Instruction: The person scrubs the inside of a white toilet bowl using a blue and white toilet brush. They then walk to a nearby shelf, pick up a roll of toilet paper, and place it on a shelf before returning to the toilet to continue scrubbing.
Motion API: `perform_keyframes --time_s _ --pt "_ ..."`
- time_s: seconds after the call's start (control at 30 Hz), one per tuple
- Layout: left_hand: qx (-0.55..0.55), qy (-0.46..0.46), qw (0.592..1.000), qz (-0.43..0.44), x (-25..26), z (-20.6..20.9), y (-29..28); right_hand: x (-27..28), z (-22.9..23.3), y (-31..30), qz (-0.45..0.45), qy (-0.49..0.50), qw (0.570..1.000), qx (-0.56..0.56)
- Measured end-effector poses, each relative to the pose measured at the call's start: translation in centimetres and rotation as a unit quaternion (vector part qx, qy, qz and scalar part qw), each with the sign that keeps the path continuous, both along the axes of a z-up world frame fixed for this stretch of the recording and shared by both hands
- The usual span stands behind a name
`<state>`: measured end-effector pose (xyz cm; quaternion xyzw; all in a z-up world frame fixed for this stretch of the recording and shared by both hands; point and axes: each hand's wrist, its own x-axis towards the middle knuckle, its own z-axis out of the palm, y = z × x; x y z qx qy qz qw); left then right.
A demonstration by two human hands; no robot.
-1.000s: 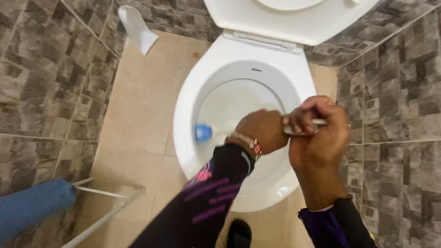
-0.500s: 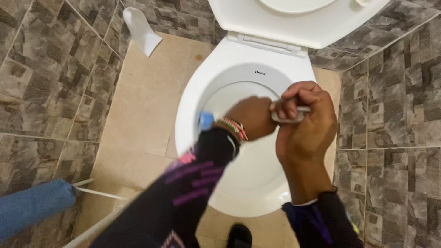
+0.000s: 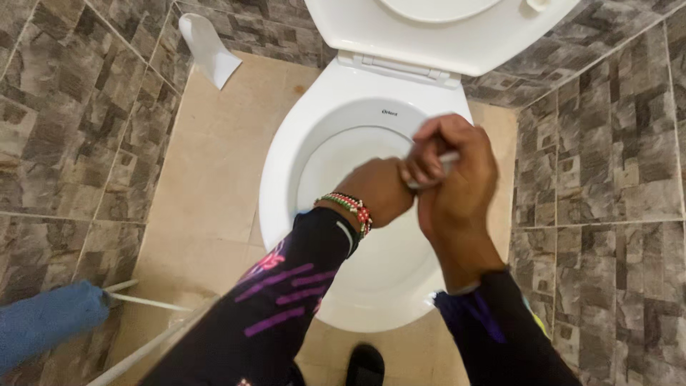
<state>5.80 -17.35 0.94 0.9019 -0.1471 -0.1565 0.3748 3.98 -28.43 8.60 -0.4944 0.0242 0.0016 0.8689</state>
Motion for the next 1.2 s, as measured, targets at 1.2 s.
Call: perform_keyframes --time_s 1.2 --pt "-0.135 0.089 0.986 0.044 -7.1 -4.3 -7.1 -4.3 -2.0 -6.8 0.022 0.156 0.983 -0.09"
